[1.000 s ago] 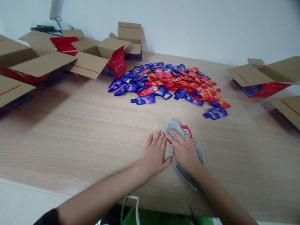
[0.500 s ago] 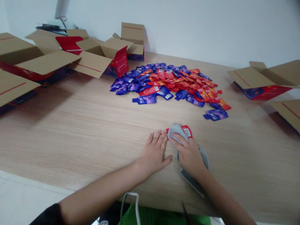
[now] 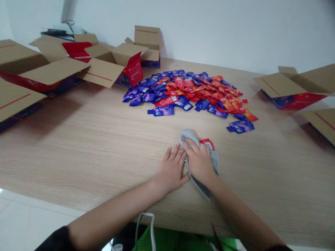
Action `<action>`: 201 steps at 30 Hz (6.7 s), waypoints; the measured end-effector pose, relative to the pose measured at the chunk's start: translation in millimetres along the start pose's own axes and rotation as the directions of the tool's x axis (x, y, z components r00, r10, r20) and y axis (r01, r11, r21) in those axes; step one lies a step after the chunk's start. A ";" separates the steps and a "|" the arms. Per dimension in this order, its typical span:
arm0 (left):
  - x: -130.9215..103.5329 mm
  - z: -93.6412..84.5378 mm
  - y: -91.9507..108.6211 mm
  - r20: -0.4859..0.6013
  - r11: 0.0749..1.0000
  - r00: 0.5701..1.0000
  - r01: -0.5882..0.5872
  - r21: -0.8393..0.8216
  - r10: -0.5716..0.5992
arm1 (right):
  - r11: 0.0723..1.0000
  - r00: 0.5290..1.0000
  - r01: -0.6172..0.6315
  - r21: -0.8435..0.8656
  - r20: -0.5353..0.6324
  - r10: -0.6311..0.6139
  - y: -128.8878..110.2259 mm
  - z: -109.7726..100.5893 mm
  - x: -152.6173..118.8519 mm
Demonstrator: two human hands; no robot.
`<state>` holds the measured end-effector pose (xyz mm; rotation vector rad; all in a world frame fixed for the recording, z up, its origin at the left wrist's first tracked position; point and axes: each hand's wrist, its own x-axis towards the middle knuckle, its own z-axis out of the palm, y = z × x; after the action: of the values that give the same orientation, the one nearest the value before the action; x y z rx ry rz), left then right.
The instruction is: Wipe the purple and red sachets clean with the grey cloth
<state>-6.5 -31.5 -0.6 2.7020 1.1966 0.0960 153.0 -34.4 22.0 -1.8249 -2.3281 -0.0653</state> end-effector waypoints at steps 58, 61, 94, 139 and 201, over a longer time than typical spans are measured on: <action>-0.8 4.8 -1.7 -0.045 0.999 0.999 -0.009 -0.030 0.008 | 0.955 0.954 -0.287 -0.078 -0.115 0.277 87.6 27.0 -11.0; -0.3 5.1 -2.1 -0.043 1.000 0.999 -0.005 -0.025 0.004 | 0.960 0.960 -0.260 0.100 -0.084 0.268 114.6 10.1 -15.7; -0.8 6.0 -6.1 -0.046 0.999 0.998 -0.036 -0.038 0.034 | 0.766 0.608 -0.527 0.368 -0.466 0.643 100.5 -60.0 -34.6; 2.3 -2.8 -5.7 0.000 0.999 0.999 -0.039 -0.025 0.039 | 1.000 0.991 -0.011 -0.007 -0.132 0.010 21.4 -5.3 -2.3; 4.8 0.2 -4.4 -0.012 1.000 1.000 -0.025 -0.003 0.025 | 0.968 0.956 -0.250 -0.015 -0.163 0.244 33.8 -4.3 -0.3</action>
<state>-6.4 -25.0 -1.8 2.7184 1.1654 0.1180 186.2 -27.0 23.6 -2.0312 -1.9884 -0.2120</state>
